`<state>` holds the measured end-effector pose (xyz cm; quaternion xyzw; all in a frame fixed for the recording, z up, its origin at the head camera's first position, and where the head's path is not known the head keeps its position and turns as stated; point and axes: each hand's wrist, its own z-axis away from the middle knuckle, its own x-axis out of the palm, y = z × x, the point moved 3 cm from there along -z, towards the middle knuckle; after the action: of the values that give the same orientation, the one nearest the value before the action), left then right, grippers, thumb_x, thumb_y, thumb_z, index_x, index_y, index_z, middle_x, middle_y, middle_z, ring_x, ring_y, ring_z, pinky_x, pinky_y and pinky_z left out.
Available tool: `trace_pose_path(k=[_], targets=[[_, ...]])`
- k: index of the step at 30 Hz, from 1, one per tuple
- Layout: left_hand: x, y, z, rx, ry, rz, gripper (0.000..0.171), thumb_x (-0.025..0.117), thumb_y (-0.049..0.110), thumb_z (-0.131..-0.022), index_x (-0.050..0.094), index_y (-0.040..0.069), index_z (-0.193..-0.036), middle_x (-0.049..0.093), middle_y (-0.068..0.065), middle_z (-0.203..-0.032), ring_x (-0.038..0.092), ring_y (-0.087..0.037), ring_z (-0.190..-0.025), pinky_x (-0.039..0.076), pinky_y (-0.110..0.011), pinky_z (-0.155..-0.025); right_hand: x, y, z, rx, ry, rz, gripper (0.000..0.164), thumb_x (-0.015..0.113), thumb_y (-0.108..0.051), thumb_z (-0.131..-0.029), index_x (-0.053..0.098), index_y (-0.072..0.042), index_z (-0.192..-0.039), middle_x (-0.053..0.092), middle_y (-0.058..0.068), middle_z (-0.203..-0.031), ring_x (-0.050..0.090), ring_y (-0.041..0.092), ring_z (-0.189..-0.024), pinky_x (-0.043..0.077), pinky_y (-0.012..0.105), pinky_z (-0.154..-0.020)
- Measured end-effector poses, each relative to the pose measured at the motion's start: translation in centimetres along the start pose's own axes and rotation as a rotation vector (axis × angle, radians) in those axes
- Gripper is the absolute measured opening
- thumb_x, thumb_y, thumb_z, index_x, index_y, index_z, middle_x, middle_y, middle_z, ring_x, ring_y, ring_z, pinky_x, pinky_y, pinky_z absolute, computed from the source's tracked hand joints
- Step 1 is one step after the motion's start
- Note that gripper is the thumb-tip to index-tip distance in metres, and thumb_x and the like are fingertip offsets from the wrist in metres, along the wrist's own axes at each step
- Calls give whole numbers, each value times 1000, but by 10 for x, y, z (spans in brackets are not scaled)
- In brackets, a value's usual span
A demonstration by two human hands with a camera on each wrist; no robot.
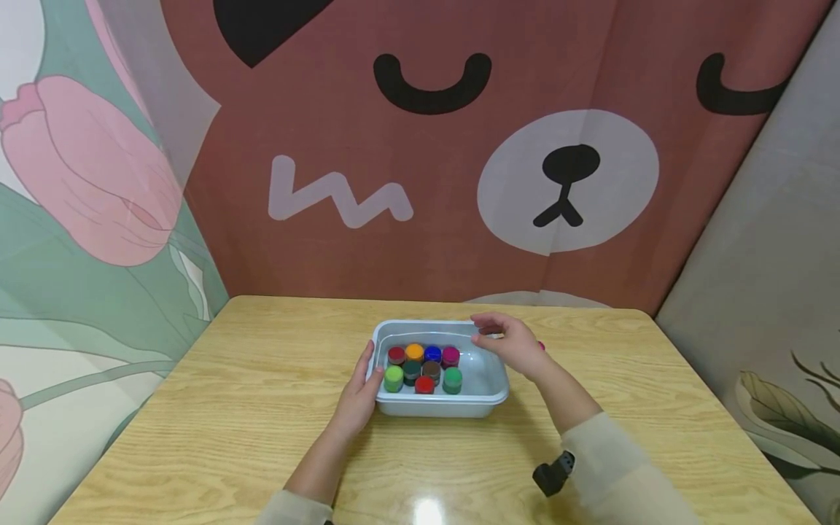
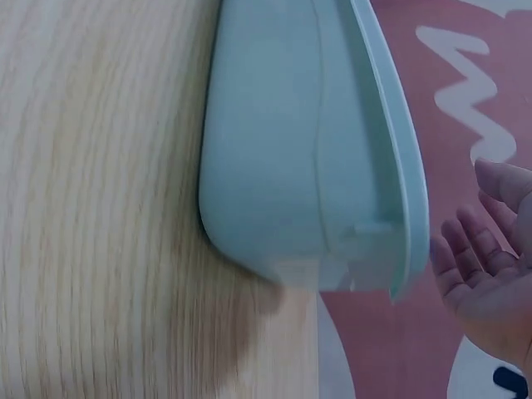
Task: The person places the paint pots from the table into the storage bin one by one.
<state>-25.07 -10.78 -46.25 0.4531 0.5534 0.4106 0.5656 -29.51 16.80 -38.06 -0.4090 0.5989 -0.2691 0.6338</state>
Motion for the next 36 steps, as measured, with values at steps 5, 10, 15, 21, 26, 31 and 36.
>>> trace_pose_path(k=[5, 10, 15, 21, 26, 31, 36], targets=[[0, -2, -1, -1, 0, -5, 57, 39, 27, -105, 19, 24, -158, 18, -12, -164, 16, -40, -150, 14, -64, -119, -17, 14, 1, 23, 58, 6, 45, 65, -19, -95, 55, -7, -136, 57, 18, -136, 54, 34, -124, 54, 43, -98], [0, -1, -1, 2, -3, -11, 57, 39, 27, -105, 18, 23, -158, 18, -13, -164, 16, -41, -150, 14, -65, -119, -32, 28, 4, 57, 108, -32, 48, 65, -24, -95, 53, -8, -138, 55, 18, -136, 57, 22, -113, 54, 24, -67], [0, 0, 0, 0, -7, -12, 57, 39, 28, -105, 18, 24, -158, 18, -11, -165, 16, -40, -151, 13, -64, -119, -42, 40, 6, 77, 129, -105, 51, 66, -24, -95, 50, -5, -139, 50, 19, -137, 51, 5, -81, 46, 19, -53], [1, 0, 0, -4, -9, -15, 57, 40, 28, -105, 18, 24, -158, 19, -10, -165, 16, -38, -151, 14, -63, -120, -52, 52, 8, 81, 175, -50, 52, 65, -24, -95, 49, -4, -141, 48, 21, -143, 49, 28, -124, 54, 34, -90], [0, 2, 0, -11, -20, -22, 58, 39, 29, -106, 16, 25, -158, 18, -10, -165, 15, -39, -151, 14, -65, -119, -54, 63, 8, 121, 181, -25, 55, 63, -25, -96, 45, -5, -144, 43, 22, -148, 36, 40, -140, 39, 53, -112], [0, 1, 0, -33, -14, -22, 57, 39, 31, -106, 16, 28, -158, 18, -7, -165, 15, -37, -152, 14, -65, -119, -54, 77, 7, 168, 196, -36, 55, 62, -22, -96, 44, -3, -144, 39, 25, -150, 33, 41, -141, 33, 54, -116], [0, 0, 0, -48, -12, -18, 57, 38, 33, -106, 16, 30, -158, 17, -6, -166, 14, -37, -152, 14, -65, -119, -53, 95, 8, 208, 196, -42, 58, 61, -21, -96, 40, -4, -147, 35, 25, -153, 30, 41, -143, 31, 54, -117]])
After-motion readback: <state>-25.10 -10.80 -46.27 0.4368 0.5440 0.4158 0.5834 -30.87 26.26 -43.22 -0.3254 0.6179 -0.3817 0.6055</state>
